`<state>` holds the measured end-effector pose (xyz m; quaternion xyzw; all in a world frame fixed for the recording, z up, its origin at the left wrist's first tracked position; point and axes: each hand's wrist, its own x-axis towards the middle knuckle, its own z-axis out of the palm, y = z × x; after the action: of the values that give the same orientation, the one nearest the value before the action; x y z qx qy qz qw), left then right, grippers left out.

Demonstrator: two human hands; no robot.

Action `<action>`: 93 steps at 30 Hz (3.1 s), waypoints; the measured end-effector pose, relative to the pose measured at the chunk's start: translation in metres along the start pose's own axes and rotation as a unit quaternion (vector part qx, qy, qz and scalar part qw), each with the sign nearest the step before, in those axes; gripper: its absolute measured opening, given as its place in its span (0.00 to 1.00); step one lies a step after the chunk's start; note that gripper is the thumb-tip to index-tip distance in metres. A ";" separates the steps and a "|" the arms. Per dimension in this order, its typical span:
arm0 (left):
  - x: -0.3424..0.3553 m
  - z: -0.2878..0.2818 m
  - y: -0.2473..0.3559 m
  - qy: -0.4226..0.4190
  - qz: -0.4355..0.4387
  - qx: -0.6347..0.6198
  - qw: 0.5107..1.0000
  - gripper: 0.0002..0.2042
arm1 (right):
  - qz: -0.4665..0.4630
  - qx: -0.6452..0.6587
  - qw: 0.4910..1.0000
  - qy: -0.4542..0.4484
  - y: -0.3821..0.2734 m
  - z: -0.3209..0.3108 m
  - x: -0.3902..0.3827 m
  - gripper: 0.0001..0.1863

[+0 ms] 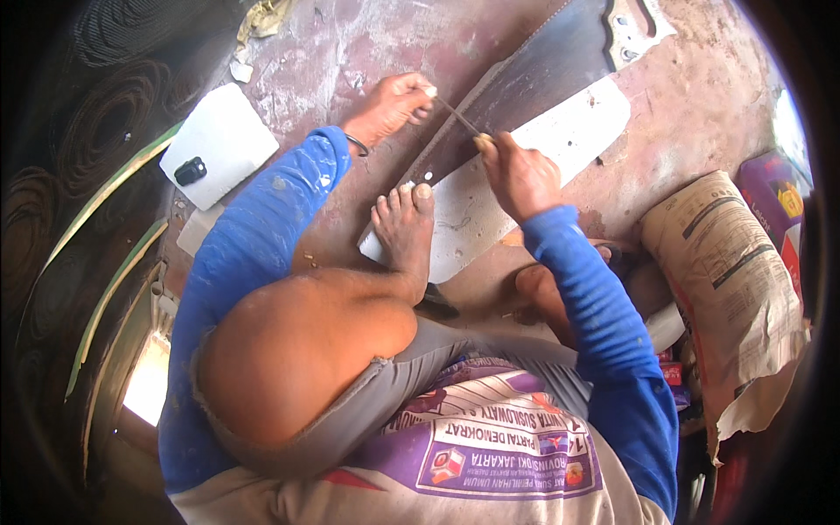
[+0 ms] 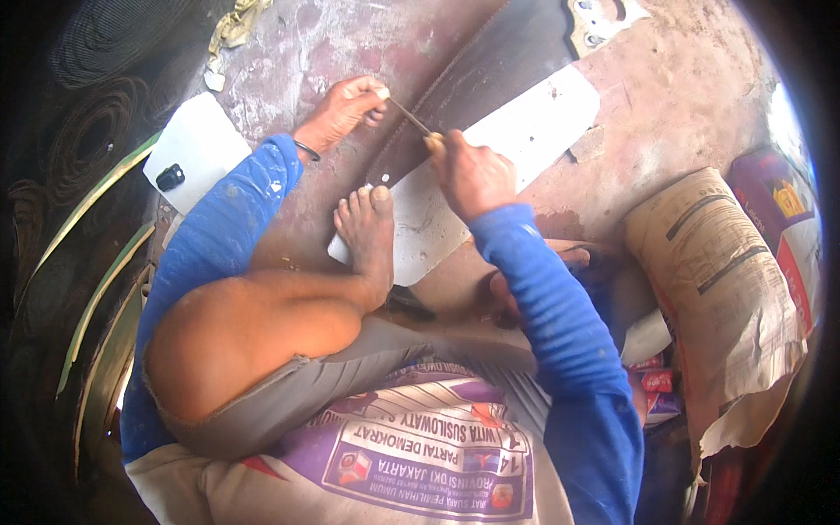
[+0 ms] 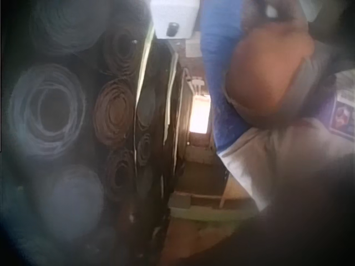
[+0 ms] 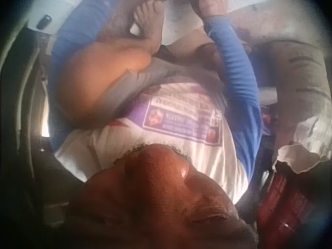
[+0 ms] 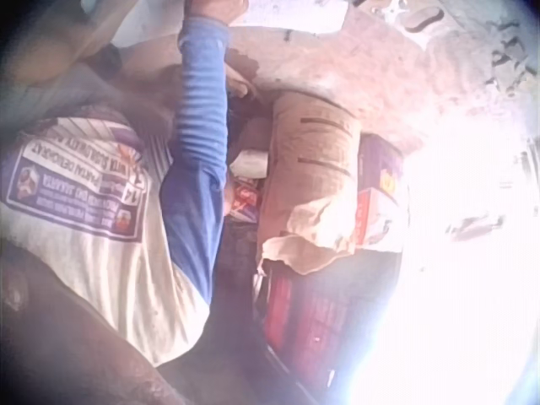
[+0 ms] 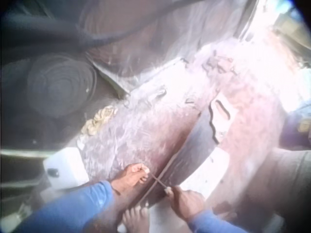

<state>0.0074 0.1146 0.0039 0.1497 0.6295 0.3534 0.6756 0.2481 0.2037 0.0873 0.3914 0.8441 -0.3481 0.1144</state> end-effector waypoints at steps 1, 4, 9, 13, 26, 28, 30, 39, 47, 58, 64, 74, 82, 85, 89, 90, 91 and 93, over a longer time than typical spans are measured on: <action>0.008 -0.010 -0.001 0.005 -0.007 0.013 1.000 0.09 | 0.012 -0.030 0.999 -0.011 -0.007 -0.001 0.011 0.18; 0.007 -0.017 0.000 -0.017 0.013 -0.021 1.000 0.09 | 0.002 -0.035 0.999 0.004 -0.008 0.000 0.013 0.18; -0.009 0.012 -0.001 -0.040 0.038 -0.025 0.998 0.09 | 0.028 -0.011 1.000 -0.007 0.001 -0.013 -0.022 0.19; -0.008 0.027 -0.003 -0.065 0.030 -0.038 0.997 0.08 | 0.044 -0.023 0.999 -0.016 0.009 -0.017 -0.032 0.18; -0.001 -0.009 -0.001 -0.024 0.036 -0.022 0.999 0.08 | 0.005 0.000 1.000 0.012 -0.005 -0.003 -0.002 0.19; -0.012 0.009 0.008 -0.024 0.015 -0.009 1.000 0.08 | 0.021 -0.005 1.000 -0.006 0.000 -0.009 -0.017 0.18; -0.009 0.019 0.002 -0.043 0.042 -0.018 0.998 0.08 | 0.043 -0.011 0.999 -0.022 0.005 -0.013 -0.026 0.18; -0.001 0.009 -0.001 -0.012 -0.005 -0.005 1.000 0.08 | 0.030 -0.016 0.999 -0.010 0.001 -0.005 -0.010 0.19; -0.004 -0.008 0.010 -0.026 0.029 -0.005 0.999 0.10 | 0.009 0.007 1.000 0.012 -0.009 -0.012 -0.002 0.20; -0.004 0.033 0.008 -0.079 0.047 -0.011 0.996 0.09 | 0.060 -0.029 0.997 -0.026 0.010 -0.029 -0.034 0.19; 0.003 0.019 -0.001 -0.042 0.032 -0.027 0.998 0.09 | 0.037 -0.027 0.998 -0.033 0.004 -0.017 -0.013 0.19; -0.004 0.007 0.009 -0.044 0.041 -0.014 0.998 0.10 | 0.026 -0.017 1.000 -0.001 0.001 -0.016 -0.014 0.18; -0.004 0.033 0.010 -0.067 0.047 -0.011 0.997 0.08 | 0.042 -0.013 0.999 -0.022 0.014 -0.029 -0.032 0.17; -0.008 0.033 0.006 -0.059 0.042 -0.029 0.997 0.08 | 0.041 -0.021 0.998 -0.035 0.014 -0.030 -0.027 0.18; -0.009 0.031 0.006 -0.051 0.047 -0.029 0.997 0.07 | 0.045 -0.010 0.998 -0.034 0.014 -0.024 -0.025 0.18; -0.008 0.030 0.006 -0.057 0.055 -0.021 0.997 0.07 | 0.049 -0.012 0.998 -0.039 0.015 -0.024 -0.025 0.18; -0.008 0.030 0.005 -0.062 0.062 -0.013 0.996 0.07 | 0.053 -0.014 0.997 -0.044 0.016 -0.025 -0.026 0.18; -0.008 0.033 0.007 -0.054 0.050 -0.020 0.997 0.07 | 0.058 -0.015 0.997 -0.054 0.016 -0.026 -0.025 0.18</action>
<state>0.0370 0.1222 0.0196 0.1862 0.5767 0.3906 0.6930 0.2787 0.2141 0.1100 0.4184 0.8181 -0.3483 0.1854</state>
